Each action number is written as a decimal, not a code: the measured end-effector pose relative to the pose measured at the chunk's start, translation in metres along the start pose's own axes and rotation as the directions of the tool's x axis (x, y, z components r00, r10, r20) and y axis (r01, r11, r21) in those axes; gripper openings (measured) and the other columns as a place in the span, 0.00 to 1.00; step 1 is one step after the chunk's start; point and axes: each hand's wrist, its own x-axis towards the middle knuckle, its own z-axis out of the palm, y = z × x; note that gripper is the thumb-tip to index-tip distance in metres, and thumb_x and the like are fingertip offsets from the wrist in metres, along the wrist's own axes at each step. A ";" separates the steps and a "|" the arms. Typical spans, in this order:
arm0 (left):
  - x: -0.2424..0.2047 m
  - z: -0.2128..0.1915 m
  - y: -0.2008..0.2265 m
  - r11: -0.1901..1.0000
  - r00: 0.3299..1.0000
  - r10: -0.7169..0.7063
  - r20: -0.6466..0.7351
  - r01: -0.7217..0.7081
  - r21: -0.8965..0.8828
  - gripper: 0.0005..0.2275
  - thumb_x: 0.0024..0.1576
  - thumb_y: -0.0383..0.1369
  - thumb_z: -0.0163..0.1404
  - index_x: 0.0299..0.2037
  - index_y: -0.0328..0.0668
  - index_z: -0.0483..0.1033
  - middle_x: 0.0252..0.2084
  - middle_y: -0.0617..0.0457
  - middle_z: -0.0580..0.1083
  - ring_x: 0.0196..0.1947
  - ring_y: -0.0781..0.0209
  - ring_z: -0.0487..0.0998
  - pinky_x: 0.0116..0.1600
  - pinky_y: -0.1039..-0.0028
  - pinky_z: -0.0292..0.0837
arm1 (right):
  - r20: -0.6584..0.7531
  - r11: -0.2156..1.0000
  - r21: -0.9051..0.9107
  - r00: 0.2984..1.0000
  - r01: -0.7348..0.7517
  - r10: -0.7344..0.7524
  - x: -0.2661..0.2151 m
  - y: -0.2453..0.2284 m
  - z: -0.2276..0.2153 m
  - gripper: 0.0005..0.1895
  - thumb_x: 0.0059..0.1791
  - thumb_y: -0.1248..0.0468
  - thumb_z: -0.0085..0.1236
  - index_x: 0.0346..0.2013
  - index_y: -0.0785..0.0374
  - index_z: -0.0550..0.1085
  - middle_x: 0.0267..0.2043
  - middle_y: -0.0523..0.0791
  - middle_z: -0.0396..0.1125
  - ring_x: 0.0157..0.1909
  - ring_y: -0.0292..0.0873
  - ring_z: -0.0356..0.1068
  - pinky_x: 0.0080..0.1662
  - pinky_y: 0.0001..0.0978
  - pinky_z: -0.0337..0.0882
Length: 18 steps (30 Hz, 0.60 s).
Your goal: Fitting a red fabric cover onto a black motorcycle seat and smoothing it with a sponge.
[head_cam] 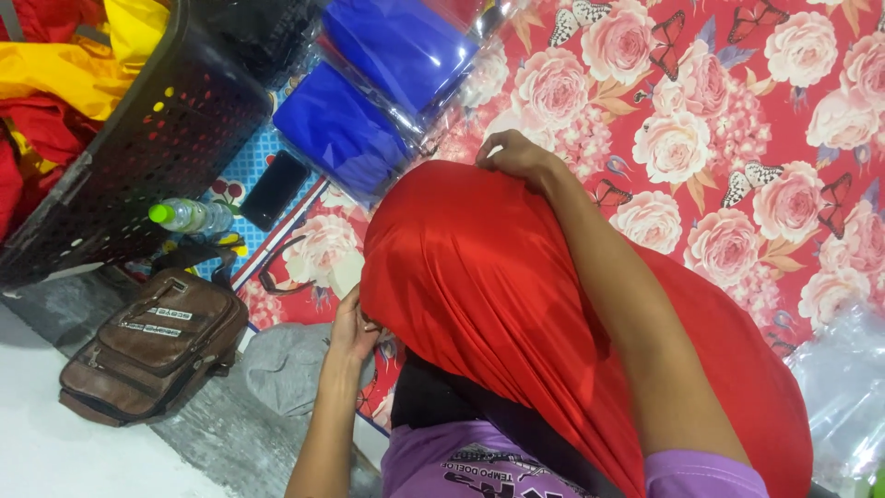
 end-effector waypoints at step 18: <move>-0.002 -0.008 -0.024 0.999 1.000 -0.022 -0.002 0.022 0.034 0.12 0.62 0.46 0.52 0.31 0.51 0.74 0.18 0.63 0.69 0.13 0.78 0.65 0.15 0.94 0.50 | 0.248 0.986 -0.012 0.954 -0.169 0.166 -0.037 -0.047 -0.037 0.23 0.49 0.61 0.62 0.57 0.70 0.74 0.51 0.61 0.71 0.52 0.60 0.75 0.47 0.53 0.78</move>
